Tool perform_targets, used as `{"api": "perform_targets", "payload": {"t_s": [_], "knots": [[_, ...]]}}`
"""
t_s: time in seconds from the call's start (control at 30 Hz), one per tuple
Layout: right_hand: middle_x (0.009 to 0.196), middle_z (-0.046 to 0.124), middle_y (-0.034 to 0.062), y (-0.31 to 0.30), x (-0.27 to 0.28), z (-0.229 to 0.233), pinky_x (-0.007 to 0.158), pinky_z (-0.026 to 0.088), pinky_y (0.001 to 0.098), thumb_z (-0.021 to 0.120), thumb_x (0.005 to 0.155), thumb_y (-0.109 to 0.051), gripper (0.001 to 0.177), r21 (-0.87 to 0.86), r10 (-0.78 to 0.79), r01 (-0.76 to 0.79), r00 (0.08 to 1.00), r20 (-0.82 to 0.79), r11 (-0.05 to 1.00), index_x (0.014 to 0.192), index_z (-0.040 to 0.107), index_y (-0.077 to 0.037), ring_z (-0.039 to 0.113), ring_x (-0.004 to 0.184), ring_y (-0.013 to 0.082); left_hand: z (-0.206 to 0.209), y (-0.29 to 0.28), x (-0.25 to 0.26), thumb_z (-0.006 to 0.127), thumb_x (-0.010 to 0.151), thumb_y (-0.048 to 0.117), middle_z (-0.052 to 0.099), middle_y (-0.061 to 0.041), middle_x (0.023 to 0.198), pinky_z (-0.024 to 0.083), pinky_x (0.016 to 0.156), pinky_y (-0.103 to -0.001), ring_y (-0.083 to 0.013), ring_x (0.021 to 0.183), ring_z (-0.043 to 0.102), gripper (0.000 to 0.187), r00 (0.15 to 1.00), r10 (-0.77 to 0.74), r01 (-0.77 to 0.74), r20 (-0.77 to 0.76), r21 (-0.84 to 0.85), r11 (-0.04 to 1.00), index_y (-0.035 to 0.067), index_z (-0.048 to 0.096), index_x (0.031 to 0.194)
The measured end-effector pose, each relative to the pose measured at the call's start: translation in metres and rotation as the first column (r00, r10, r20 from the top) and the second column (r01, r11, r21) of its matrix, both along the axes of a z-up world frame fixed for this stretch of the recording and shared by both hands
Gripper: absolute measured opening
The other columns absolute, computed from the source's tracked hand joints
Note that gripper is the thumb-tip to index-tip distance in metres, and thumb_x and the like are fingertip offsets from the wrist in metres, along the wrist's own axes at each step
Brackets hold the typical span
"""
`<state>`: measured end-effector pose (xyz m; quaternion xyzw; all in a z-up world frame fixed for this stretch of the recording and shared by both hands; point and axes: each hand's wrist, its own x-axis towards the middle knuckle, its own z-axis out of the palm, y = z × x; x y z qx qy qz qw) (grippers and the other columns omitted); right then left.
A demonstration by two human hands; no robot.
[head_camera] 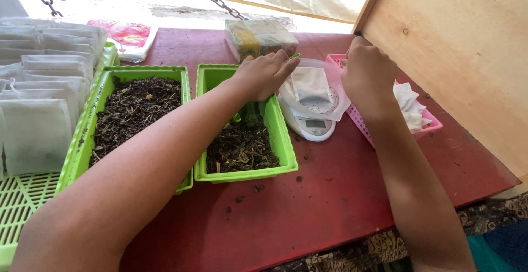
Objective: Filling small tea bags with tea leaves using a spoon and placing them in a basket
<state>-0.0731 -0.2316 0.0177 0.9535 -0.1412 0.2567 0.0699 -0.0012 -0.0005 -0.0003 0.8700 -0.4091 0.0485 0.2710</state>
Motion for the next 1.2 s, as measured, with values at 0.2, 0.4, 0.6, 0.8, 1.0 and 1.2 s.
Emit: {"api": "perform_targets", "payload": {"t_s": [0.2,0.4,0.6,0.8,1.0,1.2], "knots": [[0.099,0.07,0.0197,0.014,-0.008,0.002,0.08,0.057,0.0603,0.067,0.101,-0.024,0.021,-0.1,0.026,-0.026,1.0,0.006,0.995,0.109,0.059,-0.006,0.069,0.105,0.044,-0.004,-0.001,0.007,0.01,0.102,0.067,0.064,-0.018,0.127,0.037,0.107,-0.051,-0.0382,0.125,0.062,0.07,1.0,-0.002,0.002,-0.014,0.011,1.0,0.016,0.049,0.13],[0.101,0.066,0.0159,0.031,-0.015,0.005,0.08,0.058,0.0561,0.065,0.1,-0.028,0.022,-0.129,0.152,-0.152,0.988,-0.004,0.98,0.106,0.062,-0.008,0.064,0.11,0.0392,-0.006,-0.002,0.009,0.012,0.102,0.067,0.063,-0.019,0.128,0.037,0.107,-0.052,-0.0387,0.125,0.062,0.069,1.0,-0.003,0.003,-0.016,0.009,1.0,0.015,0.048,0.131],[0.1,0.063,0.0122,0.027,-0.01,0.003,0.08,0.058,0.0557,0.065,0.097,-0.028,0.018,-0.052,0.219,-0.22,0.975,-0.02,0.974,0.101,0.066,-0.011,0.061,0.11,0.0377,0.001,-0.002,0.005,0.016,0.102,0.067,0.059,-0.019,0.13,0.039,0.107,-0.055,-0.0421,0.126,0.059,0.067,1.0,-0.015,0.014,-0.01,-0.013,1.0,0.017,0.044,0.135],[0.089,0.073,0.0112,0.037,-0.012,0.0,0.082,0.058,0.0564,0.065,0.093,-0.024,0.018,0.113,0.32,-0.305,0.935,-0.15,0.946,0.103,0.07,-0.01,0.064,0.105,0.0393,0.012,0.0,0.002,0.019,0.101,0.067,0.056,-0.018,0.133,0.039,0.109,-0.056,-0.0433,0.13,0.055,0.067,0.999,-0.029,0.029,-0.027,0.002,1.0,0.016,0.046,0.136],[0.092,0.075,0.0113,0.025,-0.002,-0.004,0.087,0.054,0.0595,0.065,0.092,-0.018,0.024,0.147,0.347,-0.323,0.919,-0.185,0.935,0.114,0.068,-0.011,0.067,0.105,0.0411,0.005,-0.01,0.02,0.018,0.1,0.071,0.059,-0.019,0.127,0.043,0.105,-0.056,-0.0416,0.127,0.057,0.075,0.998,-0.068,0.067,-0.014,-0.043,0.997,0.013,0.053,0.132],[0.104,0.064,0.0168,0.036,-0.004,0.005,0.085,0.051,0.0532,0.056,0.099,-0.003,0.038,0.171,0.451,-0.45,0.892,0.031,0.877,0.137,0.059,0.0,0.06,0.103,0.038,0.025,-0.004,0.029,0.038,0.101,0.063,0.067,-0.021,0.116,0.054,0.091,-0.049,-0.0367,0.11,0.066,0.068,0.989,-0.139,0.144,0.053,-0.111,0.983,0.004,0.057,0.127]]}}
